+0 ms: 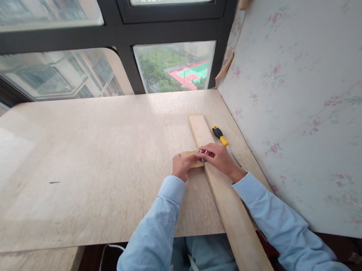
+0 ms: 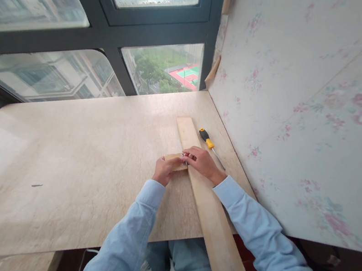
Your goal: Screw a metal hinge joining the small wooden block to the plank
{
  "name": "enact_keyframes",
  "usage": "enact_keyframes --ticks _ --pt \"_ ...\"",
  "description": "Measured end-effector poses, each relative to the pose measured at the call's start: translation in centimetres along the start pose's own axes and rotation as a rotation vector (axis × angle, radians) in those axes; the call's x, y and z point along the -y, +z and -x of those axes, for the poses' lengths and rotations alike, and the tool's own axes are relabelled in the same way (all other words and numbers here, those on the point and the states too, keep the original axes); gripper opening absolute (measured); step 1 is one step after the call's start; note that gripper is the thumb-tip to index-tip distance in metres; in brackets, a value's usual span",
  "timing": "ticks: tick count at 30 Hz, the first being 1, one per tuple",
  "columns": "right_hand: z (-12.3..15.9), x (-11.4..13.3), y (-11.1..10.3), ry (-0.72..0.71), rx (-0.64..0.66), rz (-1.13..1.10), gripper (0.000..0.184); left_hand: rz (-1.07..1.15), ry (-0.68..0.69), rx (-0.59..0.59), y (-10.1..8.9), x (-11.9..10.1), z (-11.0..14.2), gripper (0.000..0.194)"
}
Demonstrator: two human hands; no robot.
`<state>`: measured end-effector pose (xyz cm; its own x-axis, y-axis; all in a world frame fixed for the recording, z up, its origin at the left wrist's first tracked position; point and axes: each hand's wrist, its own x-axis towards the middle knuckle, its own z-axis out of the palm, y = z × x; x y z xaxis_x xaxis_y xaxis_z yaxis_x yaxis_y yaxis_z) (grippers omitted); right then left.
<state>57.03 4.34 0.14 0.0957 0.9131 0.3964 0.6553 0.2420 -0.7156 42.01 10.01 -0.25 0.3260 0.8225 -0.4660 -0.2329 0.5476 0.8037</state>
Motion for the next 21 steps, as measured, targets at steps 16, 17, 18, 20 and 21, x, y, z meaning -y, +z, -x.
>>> enact_keyframes --ticks 16,17,18,20,21 --pt "0.0 -0.4 -1.9 0.086 -0.121 -0.108 0.026 0.002 -0.023 -0.065 0.2 0.2 -0.4 0.032" --pt "0.0 -0.3 -1.7 0.027 -0.064 -0.073 0.025 0.002 -0.026 -0.064 0.2 0.1 -0.3 0.033" --pt "-0.1 -0.2 -1.4 -0.024 -0.014 -0.043 0.024 0.003 -0.028 -0.061 0.2 0.0 -0.2 0.033" --pt "-0.3 -0.2 -0.9 -0.094 0.049 0.007 0.021 0.009 -0.023 -0.046 0.2 -0.1 0.1 0.036" --pt "-0.4 -0.2 -0.6 -0.114 0.064 0.029 0.021 0.012 -0.018 -0.041 0.3 -0.2 0.2 0.037"
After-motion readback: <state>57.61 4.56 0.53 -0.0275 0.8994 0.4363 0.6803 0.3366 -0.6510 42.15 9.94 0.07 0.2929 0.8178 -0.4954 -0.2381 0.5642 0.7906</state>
